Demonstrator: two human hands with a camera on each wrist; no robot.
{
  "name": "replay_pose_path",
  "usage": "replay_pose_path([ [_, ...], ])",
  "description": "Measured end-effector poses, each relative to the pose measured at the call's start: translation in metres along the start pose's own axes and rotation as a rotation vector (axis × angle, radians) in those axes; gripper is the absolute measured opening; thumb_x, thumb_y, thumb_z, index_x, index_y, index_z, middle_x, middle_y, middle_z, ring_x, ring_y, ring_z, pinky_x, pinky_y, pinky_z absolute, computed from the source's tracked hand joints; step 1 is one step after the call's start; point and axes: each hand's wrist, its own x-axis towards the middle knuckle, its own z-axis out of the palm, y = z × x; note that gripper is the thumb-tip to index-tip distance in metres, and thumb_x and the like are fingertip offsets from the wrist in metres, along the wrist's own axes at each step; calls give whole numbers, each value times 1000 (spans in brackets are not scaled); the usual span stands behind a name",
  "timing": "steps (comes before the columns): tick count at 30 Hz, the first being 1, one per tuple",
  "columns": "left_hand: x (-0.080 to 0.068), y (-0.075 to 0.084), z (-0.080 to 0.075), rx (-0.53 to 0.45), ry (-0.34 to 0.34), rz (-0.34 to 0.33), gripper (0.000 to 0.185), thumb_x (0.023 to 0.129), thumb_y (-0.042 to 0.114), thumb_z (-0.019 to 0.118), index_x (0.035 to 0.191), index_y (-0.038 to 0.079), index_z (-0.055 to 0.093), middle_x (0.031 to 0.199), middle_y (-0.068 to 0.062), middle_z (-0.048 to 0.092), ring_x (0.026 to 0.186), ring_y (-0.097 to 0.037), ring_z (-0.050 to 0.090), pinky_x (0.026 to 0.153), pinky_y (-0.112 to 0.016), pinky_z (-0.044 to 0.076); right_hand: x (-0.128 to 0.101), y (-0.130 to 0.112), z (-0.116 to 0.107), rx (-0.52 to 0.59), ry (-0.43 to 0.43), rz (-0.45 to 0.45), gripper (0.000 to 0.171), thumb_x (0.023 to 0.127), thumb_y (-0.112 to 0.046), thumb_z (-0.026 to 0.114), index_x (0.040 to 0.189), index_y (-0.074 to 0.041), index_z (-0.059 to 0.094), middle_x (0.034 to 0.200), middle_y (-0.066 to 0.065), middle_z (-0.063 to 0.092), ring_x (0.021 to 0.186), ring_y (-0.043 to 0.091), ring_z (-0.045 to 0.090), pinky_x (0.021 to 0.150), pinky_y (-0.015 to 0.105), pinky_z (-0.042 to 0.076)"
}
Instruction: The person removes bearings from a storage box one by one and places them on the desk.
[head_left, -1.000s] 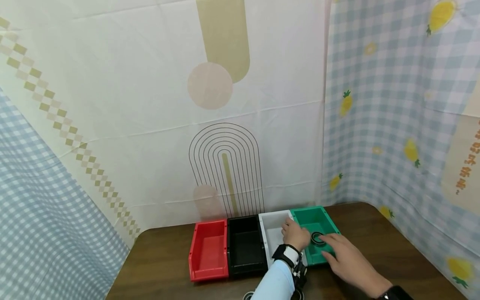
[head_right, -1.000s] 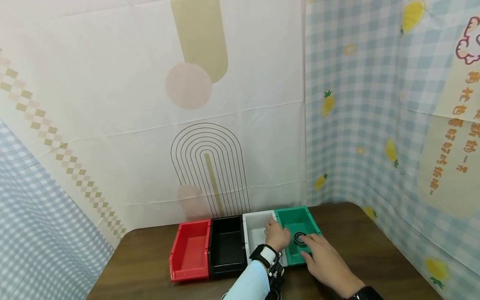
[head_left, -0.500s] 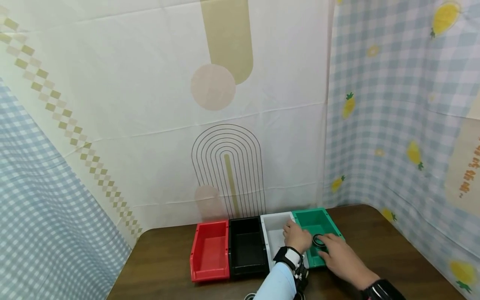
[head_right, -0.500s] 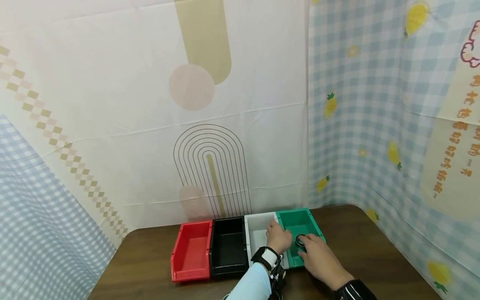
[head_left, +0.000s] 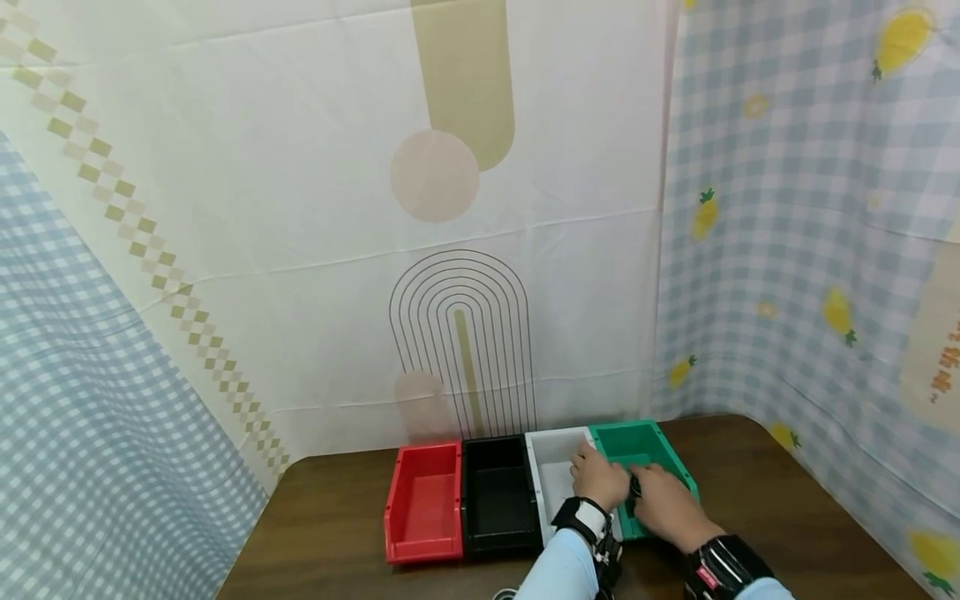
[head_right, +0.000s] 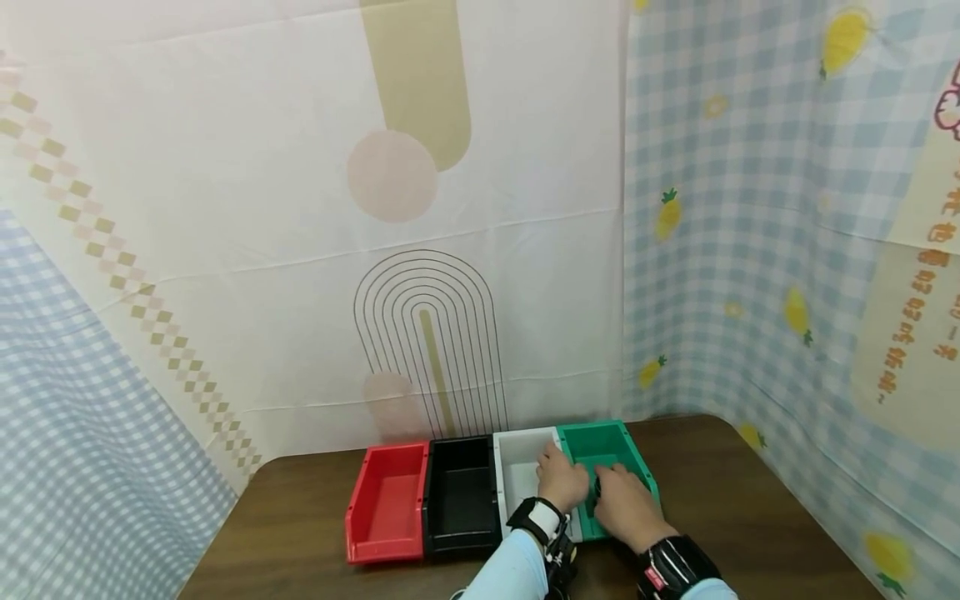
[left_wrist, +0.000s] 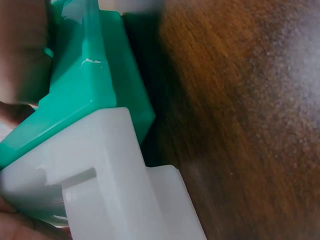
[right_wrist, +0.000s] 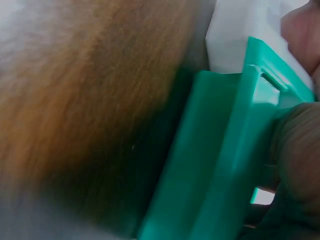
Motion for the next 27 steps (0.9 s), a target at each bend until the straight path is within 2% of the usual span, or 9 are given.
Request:
replay_pose_path([
  [2,-1,0,0,-4,1,3,54,101,10,61,147,-11,41,137,-33,49,123,-49,50,102,-64,46,4,2,4,11,6,1,32,88,2,65,119,1,74,105,17,72,96,33,69,82,49,57],
  [4,-1,0,0,-12,0,2,54,101,10,61,147,-11,41,138,-33,49,124,-49,50,103,-64,46,7,4,7,24,15,3,19,86,5,64,99,-6,73,92,9,68,86,24,62,73,42,50],
  [7,-2,1,0,-19,-2,-6,55,101,10,61,148,-10,41,139,-33,48,126,-48,49,104,-64,45,10,5,9,37,14,6,22,83,9,63,81,-13,61,80,4,57,76,19,49,67,36,38],
  [10,-1,1,-1,-27,-5,-15,55,101,10,61,148,-10,40,141,-32,48,127,-48,48,106,-64,44,13,5,10,39,4,7,21,82,9,62,81,-12,61,80,5,57,75,19,48,67,35,37],
  [16,-1,1,-2,-41,-8,-12,56,101,10,61,149,-10,40,139,-31,48,125,-47,48,108,-64,43,16,5,10,5,-13,16,19,82,8,65,91,-9,67,86,8,65,80,19,58,68,38,44],
  [23,-1,2,-1,-30,0,-12,54,100,10,62,146,-9,42,134,-30,49,122,-45,48,104,-62,45,15,2,11,-28,19,10,19,82,7,67,86,-11,63,81,5,62,76,19,58,66,40,46],
  [27,-2,2,-2,-30,1,-15,53,100,10,62,146,-9,42,135,-29,49,122,-45,48,105,-62,45,16,2,11,-46,18,10,18,81,6,68,89,-10,65,81,5,64,77,20,61,66,42,48],
])
